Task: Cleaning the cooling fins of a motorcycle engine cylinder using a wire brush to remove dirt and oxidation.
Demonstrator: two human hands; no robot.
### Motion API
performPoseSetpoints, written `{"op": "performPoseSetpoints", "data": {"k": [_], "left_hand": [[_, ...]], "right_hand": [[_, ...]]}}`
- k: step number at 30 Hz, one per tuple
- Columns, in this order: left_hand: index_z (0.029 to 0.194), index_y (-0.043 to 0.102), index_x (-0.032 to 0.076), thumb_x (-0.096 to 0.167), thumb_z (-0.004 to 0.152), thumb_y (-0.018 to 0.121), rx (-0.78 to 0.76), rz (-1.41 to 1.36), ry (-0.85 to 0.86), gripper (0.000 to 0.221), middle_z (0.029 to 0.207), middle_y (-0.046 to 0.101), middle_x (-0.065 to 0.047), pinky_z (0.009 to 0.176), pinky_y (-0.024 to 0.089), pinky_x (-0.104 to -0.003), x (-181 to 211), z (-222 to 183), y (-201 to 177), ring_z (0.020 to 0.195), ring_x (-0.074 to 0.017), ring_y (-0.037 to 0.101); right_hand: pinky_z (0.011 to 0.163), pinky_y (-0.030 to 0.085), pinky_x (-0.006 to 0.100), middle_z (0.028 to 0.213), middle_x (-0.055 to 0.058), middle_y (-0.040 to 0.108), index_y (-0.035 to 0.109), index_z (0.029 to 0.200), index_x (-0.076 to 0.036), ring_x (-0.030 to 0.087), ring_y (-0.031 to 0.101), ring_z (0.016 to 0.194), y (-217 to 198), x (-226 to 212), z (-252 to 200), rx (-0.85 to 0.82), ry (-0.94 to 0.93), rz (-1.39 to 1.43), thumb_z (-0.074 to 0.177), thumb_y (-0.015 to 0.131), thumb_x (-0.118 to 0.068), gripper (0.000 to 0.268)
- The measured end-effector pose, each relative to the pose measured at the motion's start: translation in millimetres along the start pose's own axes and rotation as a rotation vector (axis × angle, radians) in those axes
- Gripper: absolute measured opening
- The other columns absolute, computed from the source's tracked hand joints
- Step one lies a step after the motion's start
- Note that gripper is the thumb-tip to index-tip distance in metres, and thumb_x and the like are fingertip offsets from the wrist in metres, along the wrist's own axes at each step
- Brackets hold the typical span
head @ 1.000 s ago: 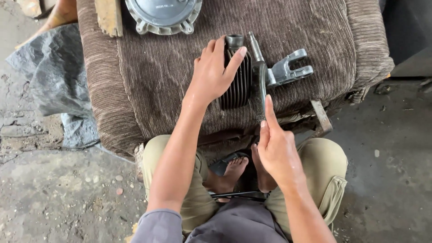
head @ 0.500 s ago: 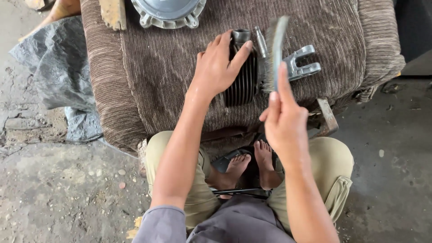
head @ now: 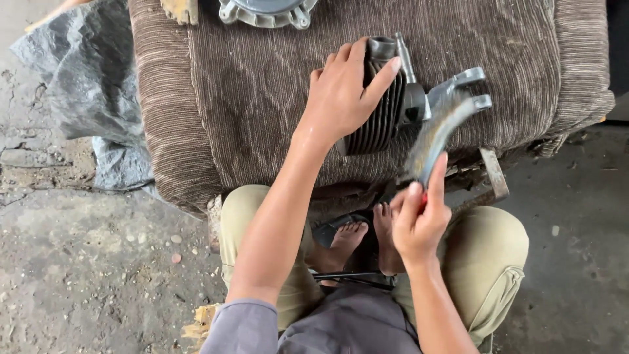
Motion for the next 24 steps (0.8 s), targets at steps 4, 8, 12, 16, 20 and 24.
{"op": "performPoseSetpoints", "data": {"k": [4,8,12,16,20,24], "left_hand": [[0.149,0.042,-0.002,0.066,0.097,0.027,0.005,0.011,-0.010,0.086,0.149,0.053,-0.025,0.105,0.031,-0.067,-0.4,-0.7,0.1,0.137,-0.0437,0.047],[0.148,0.042,-0.002,0.066,0.096,0.026,0.009,0.006,-0.002,0.087,0.147,0.053,-0.024,0.104,0.032,-0.068,-0.3,1.9,-1.2,0.134,-0.0440,0.049],[0.147,0.044,-0.002,0.065,0.097,0.027,0.016,0.019,-0.003,0.085,0.144,0.056,-0.024,0.103,0.034,-0.066,-3.1,1.8,2.5,0.132,-0.0437,0.051],[0.148,0.043,-0.001,0.064,0.097,0.028,0.019,-0.014,0.008,0.084,0.144,0.055,-0.022,0.104,0.032,-0.067,0.4,-0.4,-1.0,0.132,-0.0431,0.050],[0.148,0.044,-0.001,0.064,0.097,0.028,0.020,-0.011,0.002,0.084,0.144,0.055,-0.022,0.104,0.033,-0.067,-0.1,0.3,-0.6,0.132,-0.0429,0.050],[0.148,0.044,-0.001,0.065,0.097,0.027,0.020,-0.003,0.006,0.085,0.144,0.056,-0.023,0.105,0.033,-0.067,-2.6,1.0,1.9,0.133,-0.0438,0.050]], "right_hand": [[0.058,0.056,0.027,0.070,0.004,0.068,0.022,0.166,-0.011,0.011,0.061,0.053,27.6,10.8,5.2,-0.132,0.067,-0.102,0.116,0.046,-0.010,0.055],[0.056,0.050,0.028,0.064,0.003,0.060,0.017,0.166,-0.010,0.011,0.054,0.051,36.9,33.5,-42.6,-0.120,0.140,-0.020,0.114,0.042,-0.010,0.058],[0.050,0.051,0.026,0.060,0.000,0.063,0.028,0.163,-0.010,0.007,0.055,0.044,20.2,29.6,-46.1,-0.077,0.206,-0.019,0.113,0.044,-0.017,0.053],[0.051,0.047,0.026,0.063,0.004,0.061,0.024,0.164,-0.006,0.010,0.050,0.046,19.2,10.3,-2.0,0.006,0.002,0.007,0.116,0.044,-0.007,0.052],[0.047,0.043,0.028,0.066,0.003,0.059,0.022,0.165,-0.007,0.011,0.049,0.047,38.1,19.2,-20.3,-0.076,-0.019,-0.074,0.115,0.043,-0.009,0.054],[0.053,0.046,0.029,0.067,0.001,0.061,0.020,0.164,-0.006,0.011,0.051,0.050,38.4,29.9,-60.1,-0.126,0.044,-0.055,0.112,0.044,-0.009,0.058]]}}
Point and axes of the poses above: each hand's wrist, its own z-axis towards the middle knuckle, its own y-axis out of the palm, x = y × z, the point moved 8 cm from there along z, towards the middle knuckle
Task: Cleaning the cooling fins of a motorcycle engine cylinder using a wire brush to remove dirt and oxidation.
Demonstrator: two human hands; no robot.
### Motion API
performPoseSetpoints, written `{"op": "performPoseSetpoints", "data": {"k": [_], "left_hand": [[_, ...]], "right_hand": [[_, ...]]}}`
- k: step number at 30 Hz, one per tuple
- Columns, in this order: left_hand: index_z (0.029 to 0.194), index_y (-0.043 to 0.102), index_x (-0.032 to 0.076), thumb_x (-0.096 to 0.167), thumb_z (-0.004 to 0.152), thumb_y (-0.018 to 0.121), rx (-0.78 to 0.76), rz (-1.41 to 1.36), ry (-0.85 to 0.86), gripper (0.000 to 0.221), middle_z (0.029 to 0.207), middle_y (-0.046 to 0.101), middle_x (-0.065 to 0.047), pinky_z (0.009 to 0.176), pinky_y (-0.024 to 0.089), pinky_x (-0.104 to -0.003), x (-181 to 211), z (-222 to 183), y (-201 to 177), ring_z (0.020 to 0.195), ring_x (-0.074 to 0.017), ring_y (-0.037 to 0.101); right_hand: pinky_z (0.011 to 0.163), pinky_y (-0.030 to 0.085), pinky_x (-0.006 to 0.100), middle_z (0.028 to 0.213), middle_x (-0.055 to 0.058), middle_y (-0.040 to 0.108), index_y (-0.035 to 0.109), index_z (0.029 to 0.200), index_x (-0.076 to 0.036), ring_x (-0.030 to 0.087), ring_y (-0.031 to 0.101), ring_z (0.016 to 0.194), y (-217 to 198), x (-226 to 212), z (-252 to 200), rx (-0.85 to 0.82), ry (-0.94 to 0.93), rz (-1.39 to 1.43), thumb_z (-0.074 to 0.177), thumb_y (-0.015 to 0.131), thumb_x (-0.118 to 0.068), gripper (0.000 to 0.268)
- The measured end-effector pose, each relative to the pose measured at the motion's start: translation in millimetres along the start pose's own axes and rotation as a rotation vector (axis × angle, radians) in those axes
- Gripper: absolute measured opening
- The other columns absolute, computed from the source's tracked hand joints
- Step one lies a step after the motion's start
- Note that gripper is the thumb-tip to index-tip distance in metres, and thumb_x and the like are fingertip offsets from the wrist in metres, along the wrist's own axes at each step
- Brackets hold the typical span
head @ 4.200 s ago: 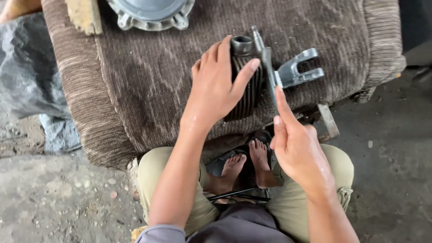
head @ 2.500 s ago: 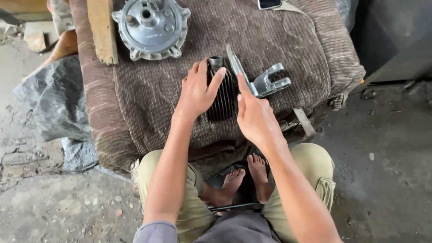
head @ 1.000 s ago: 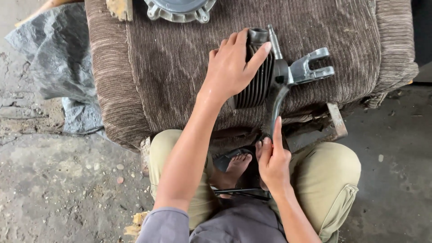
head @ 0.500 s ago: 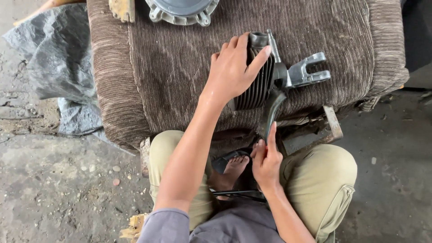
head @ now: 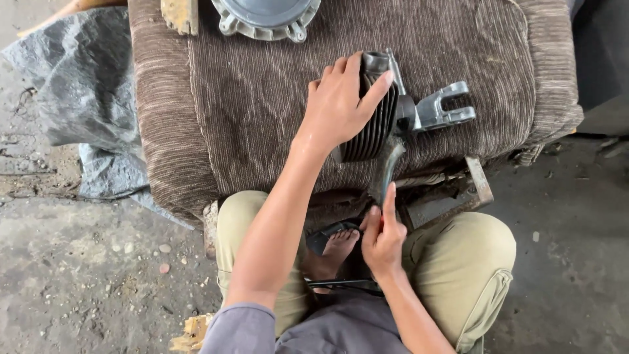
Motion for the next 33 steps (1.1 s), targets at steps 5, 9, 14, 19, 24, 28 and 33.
{"op": "performPoseSetpoints", "data": {"k": [5,9,14,19,24,28,33], "left_hand": [[0.147,0.043,-0.002,0.065,0.097,0.027,0.008,0.003,0.015,0.085,0.146,0.053,-0.026,0.104,0.033,-0.068,-1.6,-1.8,2.7,0.133,-0.0454,0.049],[0.140,0.050,0.002,0.066,0.096,0.025,0.027,-0.002,0.034,0.082,0.133,0.062,-0.020,0.099,0.038,-0.063,1.1,1.0,-2.5,0.122,-0.0414,0.057],[0.147,0.045,-0.001,0.067,0.096,0.026,0.002,0.009,0.001,0.087,0.144,0.056,-0.023,0.103,0.034,-0.067,-2.8,1.8,1.8,0.131,-0.0429,0.051],[0.146,0.044,-0.001,0.068,0.095,0.024,0.007,0.001,0.014,0.088,0.144,0.055,-0.023,0.103,0.034,-0.068,-2.7,-0.9,3.7,0.131,-0.0437,0.051],[0.136,0.052,0.003,0.068,0.095,0.025,0.061,0.013,0.054,0.082,0.131,0.062,-0.020,0.095,0.040,-0.064,-1.8,0.6,0.7,0.120,-0.0420,0.058],[0.139,0.051,0.002,0.067,0.094,0.027,0.036,-0.014,0.005,0.083,0.134,0.060,-0.019,0.097,0.038,-0.065,-6.1,4.6,4.0,0.123,-0.0402,0.056],[0.143,0.047,0.001,0.069,0.095,0.024,0.044,0.006,0.045,0.086,0.140,0.057,-0.021,0.099,0.038,-0.066,-6.5,4.3,8.8,0.128,-0.0421,0.054]], "right_hand": [[0.056,0.049,0.027,0.066,0.002,0.066,0.025,0.164,-0.008,0.010,0.055,0.050,-16.0,-19.8,47.1,0.028,-0.011,-0.008,0.115,0.042,-0.012,0.052],[0.060,0.050,0.025,0.067,0.002,0.066,0.022,0.165,-0.009,0.010,0.060,0.054,-19.1,-33.0,67.1,0.008,-0.006,-0.025,0.116,0.040,-0.013,0.052],[0.054,0.048,0.027,0.063,0.001,0.061,0.020,0.165,-0.006,0.010,0.050,0.048,-10.1,-18.1,18.3,-0.029,0.037,-0.012,0.113,0.043,-0.009,0.056],[0.053,0.044,0.028,0.065,0.002,0.063,0.026,0.164,-0.004,0.010,0.049,0.049,-19.5,-29.3,41.9,-0.005,0.025,-0.028,0.114,0.044,-0.011,0.053],[0.058,0.049,0.023,0.068,0.004,0.067,0.020,0.166,-0.009,0.010,0.062,0.054,-20.0,-41.1,76.4,-0.009,0.010,-0.047,0.119,0.039,-0.014,0.051],[0.050,0.044,0.027,0.065,0.002,0.058,0.019,0.166,-0.007,0.010,0.048,0.047,-13.2,-26.9,31.5,-0.023,-0.006,-0.061,0.117,0.042,-0.011,0.054],[0.047,0.031,0.029,0.059,-0.002,0.037,0.026,0.164,-0.004,0.010,0.030,0.046,-15.2,-14.1,19.4,-0.017,0.026,-0.090,0.115,0.045,-0.011,0.053]]}}
Point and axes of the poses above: each hand's wrist, its own z-axis towards the middle knuckle, its own y-axis out of the palm, x = y × z, the point moved 8 cm from there along z, towards the middle knuckle
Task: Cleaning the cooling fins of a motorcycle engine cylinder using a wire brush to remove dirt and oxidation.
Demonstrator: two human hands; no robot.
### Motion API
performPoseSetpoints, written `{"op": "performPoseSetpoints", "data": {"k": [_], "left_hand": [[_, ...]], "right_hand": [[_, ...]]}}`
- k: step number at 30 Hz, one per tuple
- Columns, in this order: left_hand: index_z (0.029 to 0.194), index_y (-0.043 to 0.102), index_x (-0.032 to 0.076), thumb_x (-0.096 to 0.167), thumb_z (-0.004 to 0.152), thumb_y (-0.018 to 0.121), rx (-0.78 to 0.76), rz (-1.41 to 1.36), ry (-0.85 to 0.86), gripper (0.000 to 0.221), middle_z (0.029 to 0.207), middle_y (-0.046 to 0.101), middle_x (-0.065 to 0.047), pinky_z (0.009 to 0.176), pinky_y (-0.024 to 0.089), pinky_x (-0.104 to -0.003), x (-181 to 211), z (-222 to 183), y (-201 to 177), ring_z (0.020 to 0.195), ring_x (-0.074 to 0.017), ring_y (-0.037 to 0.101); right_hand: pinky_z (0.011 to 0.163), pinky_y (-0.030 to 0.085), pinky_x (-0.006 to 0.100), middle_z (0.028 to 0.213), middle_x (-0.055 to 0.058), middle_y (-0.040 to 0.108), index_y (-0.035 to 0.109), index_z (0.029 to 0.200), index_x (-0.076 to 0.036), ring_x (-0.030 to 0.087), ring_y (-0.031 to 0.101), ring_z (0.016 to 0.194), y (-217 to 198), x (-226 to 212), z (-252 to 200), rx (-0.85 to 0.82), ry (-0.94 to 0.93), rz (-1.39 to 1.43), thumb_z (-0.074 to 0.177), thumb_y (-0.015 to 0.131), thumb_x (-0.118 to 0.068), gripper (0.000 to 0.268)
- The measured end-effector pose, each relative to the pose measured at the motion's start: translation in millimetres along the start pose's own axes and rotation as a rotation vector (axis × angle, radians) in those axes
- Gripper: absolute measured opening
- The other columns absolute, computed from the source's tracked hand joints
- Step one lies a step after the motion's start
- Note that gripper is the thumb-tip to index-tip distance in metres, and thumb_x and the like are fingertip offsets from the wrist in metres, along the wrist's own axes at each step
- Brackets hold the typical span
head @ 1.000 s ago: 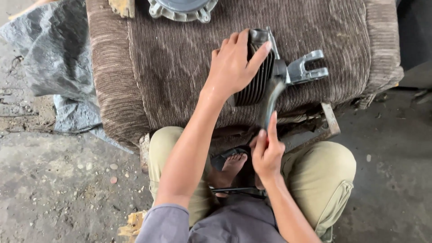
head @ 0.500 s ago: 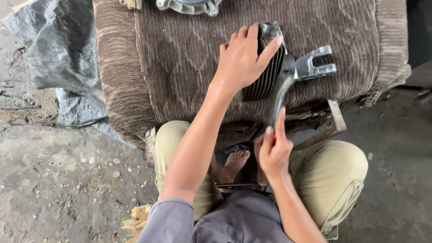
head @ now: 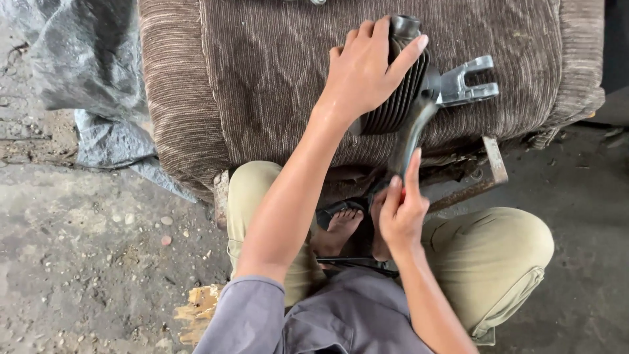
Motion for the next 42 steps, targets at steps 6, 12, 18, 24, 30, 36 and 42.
{"op": "performPoseSetpoints", "data": {"k": [6,12,18,24,30,36,42], "left_hand": [[0.137,0.051,0.001,0.069,0.095,0.027,0.029,-0.017,0.014,0.083,0.134,0.060,-0.019,0.097,0.040,-0.064,1.3,-1.2,-5.3,0.124,-0.0419,0.055],[0.139,0.051,0.000,0.066,0.095,0.029,-0.002,-0.054,-0.028,0.082,0.132,0.061,-0.019,0.100,0.037,-0.063,6.5,-3.9,-10.0,0.122,-0.0400,0.056],[0.146,0.046,-0.002,0.067,0.094,0.027,-0.023,-0.060,-0.047,0.088,0.142,0.056,-0.023,0.105,0.034,-0.066,7.9,-4.4,-10.5,0.131,-0.0433,0.052],[0.148,0.043,-0.002,0.065,0.097,0.030,-0.048,-0.052,-0.053,0.085,0.145,0.052,-0.025,0.104,0.035,-0.066,10.0,-7.7,-12.8,0.133,-0.0451,0.048],[0.144,0.047,-0.007,0.071,0.101,0.031,-0.014,-0.014,-0.019,0.091,0.134,0.057,-0.029,0.107,0.038,-0.069,7.6,-9.9,-11.5,0.131,-0.0464,0.055],[0.145,0.047,-0.008,0.069,0.102,0.032,0.002,-0.018,-0.014,0.090,0.135,0.057,-0.030,0.106,0.038,-0.069,7.2,-10.2,-12.3,0.131,-0.0472,0.054],[0.145,0.047,-0.008,0.070,0.101,0.031,-0.018,-0.020,-0.026,0.091,0.133,0.057,-0.030,0.107,0.037,-0.069,10.5,-11.5,-14.3,0.131,-0.0468,0.054]], "right_hand": [[0.063,0.054,0.024,0.080,0.006,0.070,0.020,0.167,-0.012,0.013,0.067,0.058,-16.5,-38.2,80.3,-0.014,-0.042,0.060,0.121,0.038,-0.014,0.050],[0.058,0.055,0.031,0.067,0.006,0.066,0.017,0.166,-0.010,0.014,0.063,0.054,4.7,-13.6,10.4,-0.003,0.076,0.085,0.115,0.042,-0.014,0.057],[0.055,0.052,0.029,0.068,0.004,0.068,0.019,0.165,-0.005,0.013,0.060,0.051,6.7,-9.9,10.2,0.024,0.001,0.053,0.114,0.045,-0.008,0.057],[0.058,0.050,0.025,0.066,0.004,0.067,0.020,0.166,-0.008,0.010,0.059,0.050,-4.8,-27.1,54.8,0.048,-0.021,0.067,0.116,0.042,-0.014,0.054],[0.049,0.054,0.030,0.057,0.011,0.070,0.032,0.159,0.008,0.025,0.066,0.045,24.0,11.0,-25.4,0.109,0.030,0.127,0.105,0.048,-0.003,0.058],[0.051,0.053,0.033,0.060,0.012,0.070,0.031,0.161,0.002,0.024,0.066,0.049,0.1,-15.0,29.6,0.112,-0.039,0.147,0.107,0.046,-0.002,0.057],[0.051,0.050,0.033,0.061,0.009,0.069,0.028,0.162,-0.001,0.023,0.065,0.048,-8.2,-32.0,52.7,0.124,-0.015,0.153,0.109,0.044,-0.008,0.056]]}}
Point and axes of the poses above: each hand's wrist, its own z-axis towards the middle knuckle, its own y-axis out of the palm, x = y × z, the point moved 8 cm from there along z, towards the middle knuckle
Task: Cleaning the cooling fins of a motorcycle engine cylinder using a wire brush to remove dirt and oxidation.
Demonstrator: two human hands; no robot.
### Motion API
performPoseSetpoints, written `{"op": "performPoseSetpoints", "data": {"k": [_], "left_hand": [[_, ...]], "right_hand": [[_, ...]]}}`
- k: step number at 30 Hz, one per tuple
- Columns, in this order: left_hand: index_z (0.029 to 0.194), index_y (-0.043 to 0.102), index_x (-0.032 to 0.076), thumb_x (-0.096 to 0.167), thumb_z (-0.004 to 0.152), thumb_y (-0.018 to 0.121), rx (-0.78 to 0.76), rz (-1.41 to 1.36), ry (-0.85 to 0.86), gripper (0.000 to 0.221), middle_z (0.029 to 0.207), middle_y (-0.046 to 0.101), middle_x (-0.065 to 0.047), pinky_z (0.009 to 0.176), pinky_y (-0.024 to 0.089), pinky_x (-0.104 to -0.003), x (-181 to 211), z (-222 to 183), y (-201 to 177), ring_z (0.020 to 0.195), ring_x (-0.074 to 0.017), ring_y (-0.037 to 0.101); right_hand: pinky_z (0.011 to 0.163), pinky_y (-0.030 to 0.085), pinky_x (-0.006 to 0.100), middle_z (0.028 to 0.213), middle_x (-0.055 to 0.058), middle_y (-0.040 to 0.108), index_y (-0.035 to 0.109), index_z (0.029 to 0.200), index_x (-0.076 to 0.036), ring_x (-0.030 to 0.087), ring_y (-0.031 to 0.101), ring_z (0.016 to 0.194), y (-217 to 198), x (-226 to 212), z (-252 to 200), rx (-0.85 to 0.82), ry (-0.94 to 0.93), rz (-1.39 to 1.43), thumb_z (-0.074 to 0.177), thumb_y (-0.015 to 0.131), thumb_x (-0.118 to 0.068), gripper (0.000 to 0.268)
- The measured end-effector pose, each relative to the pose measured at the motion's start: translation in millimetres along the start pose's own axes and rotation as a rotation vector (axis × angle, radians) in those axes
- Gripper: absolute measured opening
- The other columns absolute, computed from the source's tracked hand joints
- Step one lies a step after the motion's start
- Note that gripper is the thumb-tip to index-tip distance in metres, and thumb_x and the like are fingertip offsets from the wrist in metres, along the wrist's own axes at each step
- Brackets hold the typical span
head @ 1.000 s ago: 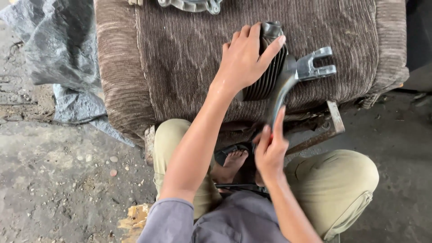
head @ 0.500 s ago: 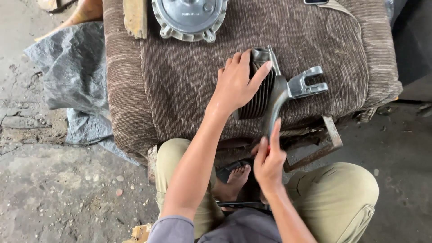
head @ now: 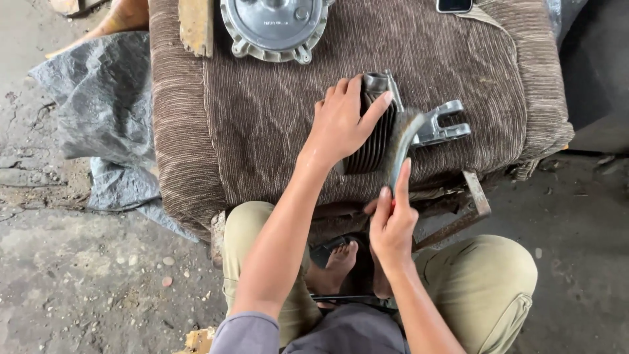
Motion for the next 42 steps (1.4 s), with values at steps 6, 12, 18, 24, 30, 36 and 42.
{"op": "performPoseSetpoints", "data": {"k": [6,12,18,24,30,36,42], "left_hand": [[0.143,0.048,-0.010,0.068,0.102,0.031,0.014,-0.010,0.009,0.090,0.133,0.057,-0.031,0.107,0.037,-0.069,-2.1,0.7,2.9,0.131,-0.0475,0.054],[0.149,0.042,-0.002,0.066,0.096,0.027,-0.054,-0.040,-0.063,0.088,0.148,0.050,-0.025,0.107,0.031,-0.067,-4.6,5.7,4.8,0.136,-0.0439,0.046],[0.152,0.038,-0.004,0.066,0.096,0.027,-0.059,-0.035,-0.067,0.090,0.153,0.045,-0.026,0.109,0.029,-0.067,-6.7,7.6,7.7,0.141,-0.0446,0.041],[0.149,0.041,-0.003,0.066,0.095,0.026,-0.055,-0.036,-0.054,0.089,0.145,0.052,-0.025,0.106,0.033,-0.067,-4.0,7.0,5.8,0.133,-0.0428,0.048],[0.147,0.045,-0.001,0.068,0.093,0.026,-0.054,-0.030,-0.066,0.089,0.142,0.055,-0.023,0.105,0.034,-0.064,-4.0,8.4,6.6,0.130,-0.0414,0.051],[0.144,0.046,-0.001,0.066,0.095,0.027,-0.024,-0.037,-0.036,0.085,0.139,0.056,-0.022,0.102,0.037,-0.063,-5.4,8.6,7.6,0.128,-0.0422,0.051],[0.143,0.047,-0.001,0.066,0.096,0.029,-0.003,-0.012,-0.025,0.084,0.136,0.058,-0.021,0.098,0.040,-0.062,-6.7,10.0,8.7,0.124,-0.0414,0.055]], "right_hand": [[0.047,0.054,0.032,0.061,0.011,0.071,0.028,0.162,0.004,0.024,0.067,0.046,13.9,39.9,-74.0,-0.041,0.069,-0.054,0.107,0.044,-0.009,0.058],[0.058,0.053,0.028,0.067,0.002,0.069,0.012,0.166,-0.013,0.011,0.058,0.050,8.1,31.1,-50.4,-0.183,0.250,-0.053,0.110,0.042,-0.016,0.063],[0.033,0.046,0.027,0.064,0.011,0.065,0.013,0.165,-0.020,0.014,0.045,0.032,5.9,27.2,-44.4,-0.213,0.471,0.184,0.109,0.036,-0.015,0.061],[0.028,0.041,0.030,0.061,0.019,0.059,0.013,0.166,-0.021,0.019,0.039,0.028,12.6,14.6,-41.0,-0.186,0.654,0.414,0.109,0.027,-0.023,0.058],[0.035,0.043,0.029,0.083,0.023,0.069,-0.003,0.165,-0.020,0.017,0.048,0.035,-9.0,5.0,-48.9,-0.120,0.402,0.342,0.112,0.029,-0.016,0.063],[0.033,0.049,0.023,0.078,0.011,0.074,0.008,0.165,-0.019,0.008,0.051,0.034,-5.3,15.9,-9.1,-0.252,0.308,0.100,0.113,0.036,-0.010,0.059],[0.035,0.047,0.023,0.077,0.015,0.071,0.007,0.166,-0.026,0.012,0.046,0.035,-7.7,-7.9,39.2,-0.284,0.340,0.079,0.116,0.035,-0.008,0.060]]}}
Point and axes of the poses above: each hand's wrist, its own z-axis towards the middle knuckle, its own y-axis out of the palm, x = y × z, the point moved 8 cm from there along z, towards the middle knuckle
